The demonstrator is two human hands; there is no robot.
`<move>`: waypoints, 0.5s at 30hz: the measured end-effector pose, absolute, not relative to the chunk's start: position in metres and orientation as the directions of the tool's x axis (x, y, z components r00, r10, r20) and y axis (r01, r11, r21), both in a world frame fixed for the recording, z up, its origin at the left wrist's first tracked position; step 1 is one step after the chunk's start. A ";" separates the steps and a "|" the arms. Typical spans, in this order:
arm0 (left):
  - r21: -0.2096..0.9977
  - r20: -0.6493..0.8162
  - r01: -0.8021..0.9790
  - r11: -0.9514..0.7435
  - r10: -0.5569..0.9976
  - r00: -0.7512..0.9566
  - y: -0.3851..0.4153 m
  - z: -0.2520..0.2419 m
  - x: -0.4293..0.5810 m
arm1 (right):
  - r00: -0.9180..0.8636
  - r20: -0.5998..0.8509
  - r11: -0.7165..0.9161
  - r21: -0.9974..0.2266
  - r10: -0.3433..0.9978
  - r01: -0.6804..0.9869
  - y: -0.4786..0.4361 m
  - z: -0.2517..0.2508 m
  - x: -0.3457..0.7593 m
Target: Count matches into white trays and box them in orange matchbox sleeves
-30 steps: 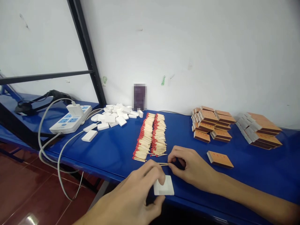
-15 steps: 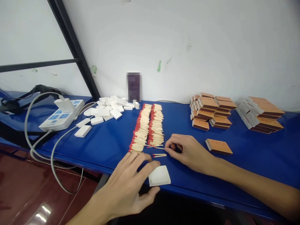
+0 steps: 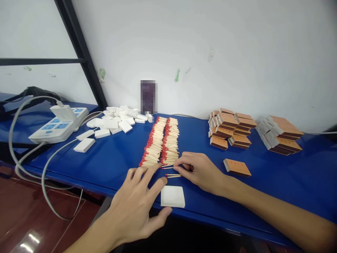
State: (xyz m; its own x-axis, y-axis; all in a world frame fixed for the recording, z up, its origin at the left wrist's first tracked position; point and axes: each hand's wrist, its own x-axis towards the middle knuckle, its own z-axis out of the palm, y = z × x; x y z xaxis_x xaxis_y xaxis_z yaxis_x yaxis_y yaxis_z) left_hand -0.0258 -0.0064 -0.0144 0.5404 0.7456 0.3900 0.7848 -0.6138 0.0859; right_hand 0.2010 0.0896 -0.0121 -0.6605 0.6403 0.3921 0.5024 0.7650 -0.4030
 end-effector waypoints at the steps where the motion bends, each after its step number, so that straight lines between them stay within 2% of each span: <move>1: 0.076 0.377 0.784 -0.617 0.745 0.550 -0.006 -0.014 -0.025 | -0.657 0.406 0.770 -0.403 0.635 0.495 0.090 -0.013 0.201; 10: 0.058 0.327 0.758 -0.649 0.730 0.600 -0.005 -0.011 -0.026 | -0.662 0.439 0.792 -0.398 0.607 0.463 0.088 -0.017 0.204; 15: 0.113 0.346 0.745 -0.657 0.729 0.590 -0.005 -0.011 -0.027 | -0.665 0.435 0.792 -0.401 0.607 0.461 0.088 -0.016 0.204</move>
State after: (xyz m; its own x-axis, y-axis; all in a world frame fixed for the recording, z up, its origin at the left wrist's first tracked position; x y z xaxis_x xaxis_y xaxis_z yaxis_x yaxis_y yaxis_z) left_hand -0.0274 -0.0054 -0.0113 0.5904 0.7291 0.3462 0.7453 -0.6571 0.1130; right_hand 0.2043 0.0881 -0.0159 -0.6655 0.6068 0.4347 0.4606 0.7921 -0.4006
